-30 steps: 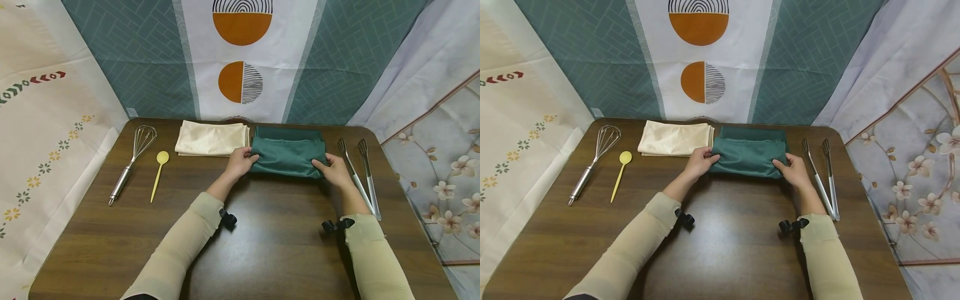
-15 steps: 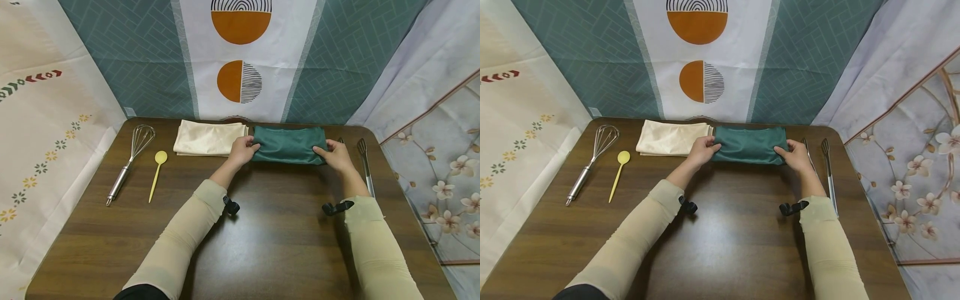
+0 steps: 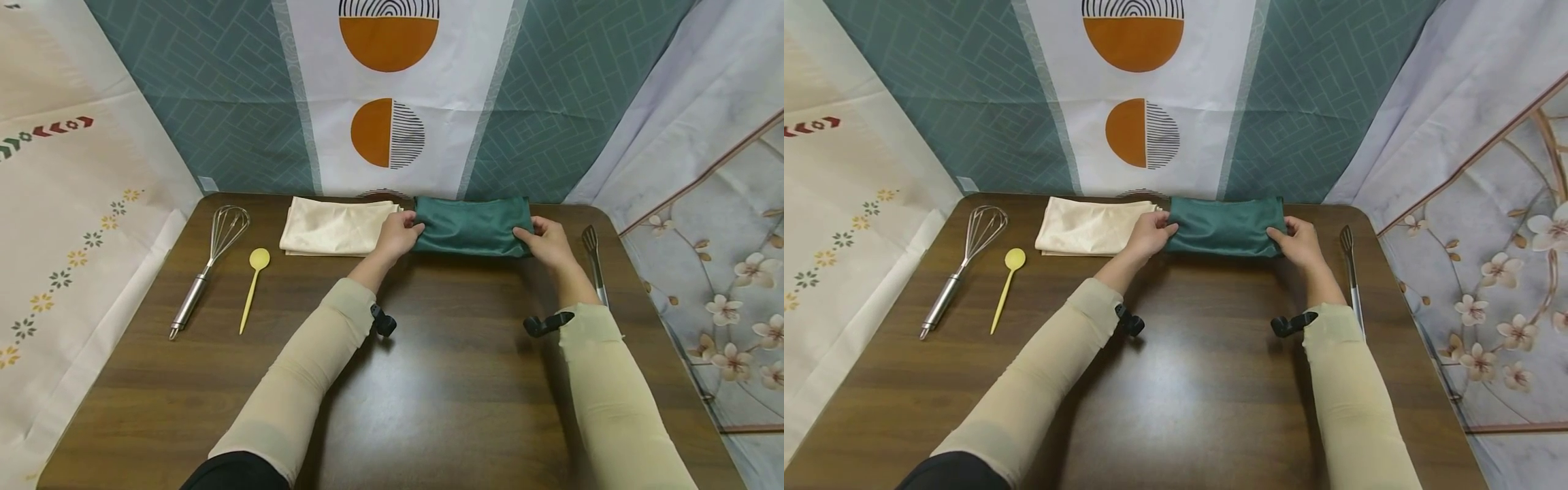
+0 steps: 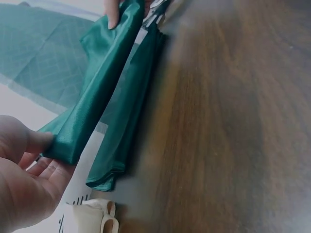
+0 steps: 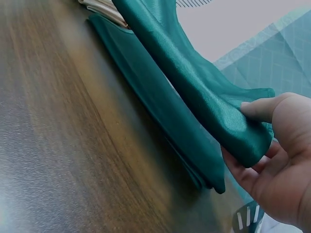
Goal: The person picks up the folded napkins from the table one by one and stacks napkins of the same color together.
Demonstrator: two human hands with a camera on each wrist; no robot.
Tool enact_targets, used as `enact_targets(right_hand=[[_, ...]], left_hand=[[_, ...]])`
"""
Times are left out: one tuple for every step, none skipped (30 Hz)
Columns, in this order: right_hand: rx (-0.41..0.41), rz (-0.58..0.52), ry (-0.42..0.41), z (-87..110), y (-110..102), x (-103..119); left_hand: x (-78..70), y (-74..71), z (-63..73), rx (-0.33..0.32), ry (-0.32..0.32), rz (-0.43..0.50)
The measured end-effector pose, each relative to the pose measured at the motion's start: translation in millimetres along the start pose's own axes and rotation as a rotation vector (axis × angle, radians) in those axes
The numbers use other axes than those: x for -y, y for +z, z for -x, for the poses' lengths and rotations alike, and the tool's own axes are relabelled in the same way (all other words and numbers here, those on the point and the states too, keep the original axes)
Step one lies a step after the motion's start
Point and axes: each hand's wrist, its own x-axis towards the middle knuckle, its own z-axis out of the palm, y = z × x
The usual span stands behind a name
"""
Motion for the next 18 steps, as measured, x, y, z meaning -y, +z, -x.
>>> enact_targets(right_hand=[[-0.007, 0.003, -0.002, -2.0, -0.1, -0.9], [-0.015, 0.007, -0.004, -3.5, -0.2, -1.4], [-0.02, 0.011, -0.001, -5.1, -0.2, -1.8], [-0.026, 0.019, 0.0, -6.5, -0.3, -2.2], [-0.03, 0.02, 0.001, -7.8, -0.3, -2.6], [-0.034, 0.023, 0.002, -9.1, -0.2, -3.1], [-0.039, 0.023, 0.001, -10.3, -0.1, -3.7], [-0.043, 0.033, -0.001, -11.7, 0.0, -4.2], [-0.043, 0.042, 0.0, -13.4, 0.2, -5.0], [-0.044, 0.052, -0.003, -15.1, 0.4, -6.0], [-0.045, 0.061, -0.004, -16.8, 0.9, -6.6], [-0.045, 0.074, -0.004, -18.5, 1.2, -7.4], [-0.046, 0.085, -0.002, -20.2, 1.6, -8.3], [-0.046, 0.094, 0.0, -21.6, 2.1, -9.0], [-0.045, 0.096, 0.006, -22.8, 2.6, -9.7], [-0.045, 0.101, 0.012, -23.9, 3.2, -10.3], [-0.047, 0.106, 0.018, -24.8, 3.7, -11.0], [-0.048, 0.11, 0.027, -25.5, 4.2, -11.8]], left_hand=[[-0.6, 0.5, -1.6, 0.0, 0.003, -0.006], [-0.9, 1.1, -3.1, 0.0, 0.008, -0.011], [-1.3, 1.9, -4.5, -0.001, 0.01, -0.014], [-1.5, 2.7, -5.9, -0.002, 0.011, -0.02], [-1.9, 3.5, -7.0, -0.001, 0.01, -0.023], [-2.2, 4.3, -8.2, 0.001, 0.009, -0.024], [-2.5, 5.2, -9.4, 0.003, 0.009, -0.025], [-2.8, 6.2, -10.5, 0.005, 0.009, -0.028], [-3.1, 7.1, -11.7, 0.006, 0.008, -0.032], [-3.3, 8.1, -13.0, 0.005, 0.009, -0.038], [-3.4, 9.0, -14.3, 0.004, 0.011, -0.043], [-3.4, 10.0, -15.6, 0.001, 0.013, -0.052], [-3.3, 10.9, -16.9, -0.003, 0.016, -0.06], [-3.0, 11.9, -18.3, -0.007, 0.016, -0.066], [-2.5, 12.8, -19.8, -0.011, 0.014, -0.072], [-2.0, 13.7, -21.0, -0.014, 0.009, -0.073], [-1.4, 14.5, -22.3, -0.016, 0.002, -0.074], [-0.7, 15.3, -23.5, -0.017, -0.006, -0.073]])
